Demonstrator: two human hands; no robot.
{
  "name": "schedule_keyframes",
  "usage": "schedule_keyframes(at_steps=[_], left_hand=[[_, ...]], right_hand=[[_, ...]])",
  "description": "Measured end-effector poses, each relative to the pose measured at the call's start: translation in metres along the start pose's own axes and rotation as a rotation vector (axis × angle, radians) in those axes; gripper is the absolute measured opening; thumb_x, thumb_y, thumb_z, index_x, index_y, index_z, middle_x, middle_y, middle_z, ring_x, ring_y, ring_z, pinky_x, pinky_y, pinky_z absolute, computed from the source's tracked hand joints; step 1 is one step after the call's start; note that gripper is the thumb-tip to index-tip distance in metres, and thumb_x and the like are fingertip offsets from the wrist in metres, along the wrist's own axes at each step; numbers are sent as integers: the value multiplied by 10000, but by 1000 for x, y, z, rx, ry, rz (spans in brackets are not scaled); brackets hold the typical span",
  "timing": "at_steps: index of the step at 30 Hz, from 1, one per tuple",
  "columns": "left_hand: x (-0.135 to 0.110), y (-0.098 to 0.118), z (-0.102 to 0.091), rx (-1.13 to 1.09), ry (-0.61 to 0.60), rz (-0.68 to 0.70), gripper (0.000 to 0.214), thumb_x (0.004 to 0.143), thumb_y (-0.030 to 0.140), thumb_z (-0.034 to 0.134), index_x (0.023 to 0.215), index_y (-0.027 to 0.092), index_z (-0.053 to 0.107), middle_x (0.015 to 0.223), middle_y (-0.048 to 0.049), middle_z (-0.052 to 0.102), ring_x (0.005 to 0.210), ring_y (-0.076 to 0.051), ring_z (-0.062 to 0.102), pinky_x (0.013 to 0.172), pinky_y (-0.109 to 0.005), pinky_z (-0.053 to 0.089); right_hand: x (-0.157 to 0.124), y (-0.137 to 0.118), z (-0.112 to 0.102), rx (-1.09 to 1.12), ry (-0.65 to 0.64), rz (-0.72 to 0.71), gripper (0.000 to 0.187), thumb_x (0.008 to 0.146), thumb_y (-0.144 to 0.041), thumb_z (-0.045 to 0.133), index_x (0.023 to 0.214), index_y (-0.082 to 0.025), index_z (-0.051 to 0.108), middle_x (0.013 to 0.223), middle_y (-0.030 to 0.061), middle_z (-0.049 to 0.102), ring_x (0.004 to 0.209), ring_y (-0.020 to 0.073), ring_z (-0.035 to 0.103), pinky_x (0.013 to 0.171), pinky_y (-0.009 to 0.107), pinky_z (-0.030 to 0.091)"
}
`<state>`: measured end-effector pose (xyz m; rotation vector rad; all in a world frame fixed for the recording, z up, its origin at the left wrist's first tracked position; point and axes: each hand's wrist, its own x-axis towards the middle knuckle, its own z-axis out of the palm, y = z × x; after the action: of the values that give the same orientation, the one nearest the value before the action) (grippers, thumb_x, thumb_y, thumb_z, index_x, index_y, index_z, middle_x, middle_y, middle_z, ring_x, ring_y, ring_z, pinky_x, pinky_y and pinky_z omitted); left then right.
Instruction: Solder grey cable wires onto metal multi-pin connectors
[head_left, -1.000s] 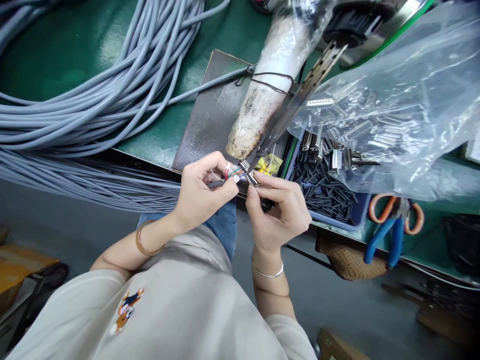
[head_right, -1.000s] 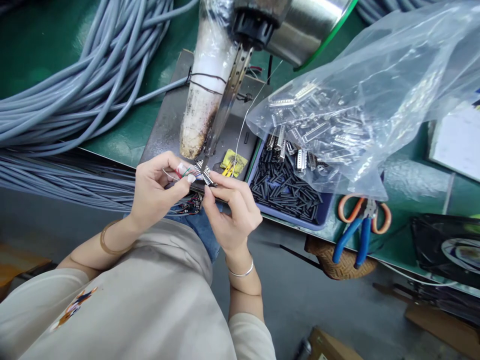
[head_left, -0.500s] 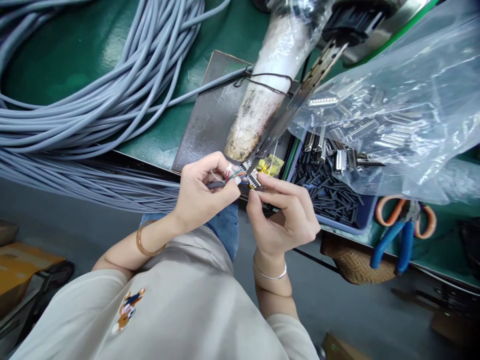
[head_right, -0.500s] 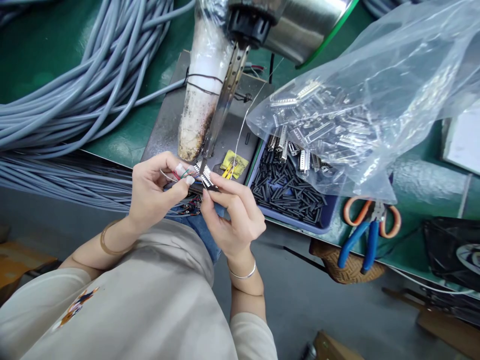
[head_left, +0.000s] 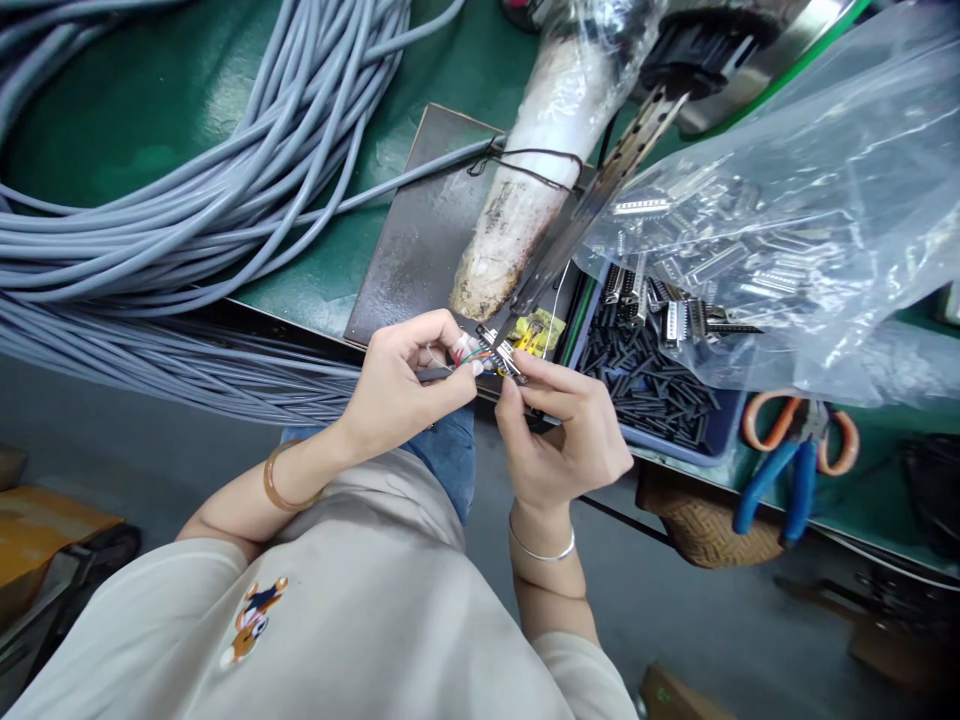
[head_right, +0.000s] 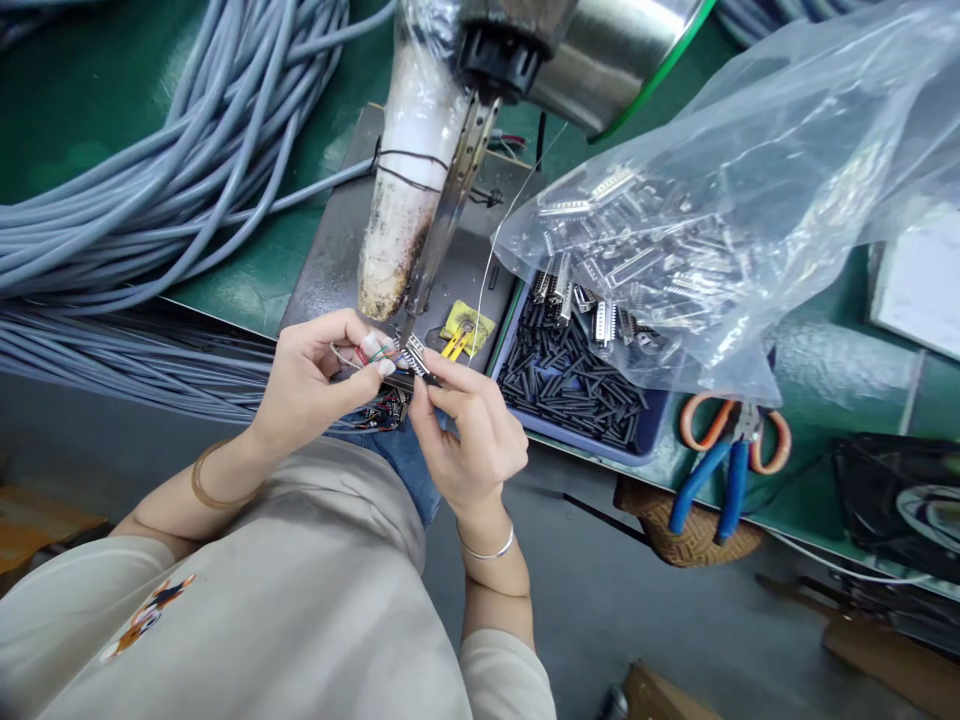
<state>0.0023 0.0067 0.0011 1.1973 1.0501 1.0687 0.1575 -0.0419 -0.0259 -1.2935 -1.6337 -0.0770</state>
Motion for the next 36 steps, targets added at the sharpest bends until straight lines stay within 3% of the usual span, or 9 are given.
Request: schedule_keyframes(at_steps=[4, 6, 13, 26, 36], left_hand=[[-3, -1, -3, -5, -1, 28, 205, 719, 204, 794, 696, 179, 592, 648, 12, 623, 534, -72, 512, 478, -183, 414], [-4, -2, -2, -4, 44, 61, 206, 739, 210, 798, 701, 177, 599, 641, 14, 618, 544, -76, 524, 494, -184, 432], [-7, -1, 3, 94, 151, 133, 196, 754, 184, 740, 671, 189, 562, 624, 24, 580, 576, -84, 530, 501, -181, 420], [-4, 1, 7, 152, 178, 212, 185, 759, 177, 718, 670, 192, 557, 620, 32, 581, 554, -74, 508, 500, -179, 404], [-7, -2, 2, 159, 101, 105, 164, 743, 178, 728, 671, 181, 580, 653, 15, 630, 548, -73, 492, 475, -177, 382]], right_hand=[[1, -3, 2, 190, -20, 191, 169, 878, -123, 754, 844, -233, 631, 972, 4, 801, 883, 163, 780, 755, 308, 641], [0, -4, 3, 221, -29, 215, 165, 880, -115, 748, 846, -230, 635, 975, 5, 798, 889, 160, 776, 754, 305, 640], [-2, -4, 5, 61, -3, 48, 175, 861, -127, 778, 875, -236, 642, 1013, 9, 805, 864, 154, 764, 749, 299, 631], [4, -4, 9, 27, 26, 32, 194, 843, -131, 807, 924, -257, 684, 1034, 6, 802, 883, 171, 770, 770, 323, 651], [-7, -1, 3, -35, 9, -56, 229, 831, -112, 812, 894, -245, 636, 1086, 14, 823, 846, 145, 793, 738, 247, 652]])
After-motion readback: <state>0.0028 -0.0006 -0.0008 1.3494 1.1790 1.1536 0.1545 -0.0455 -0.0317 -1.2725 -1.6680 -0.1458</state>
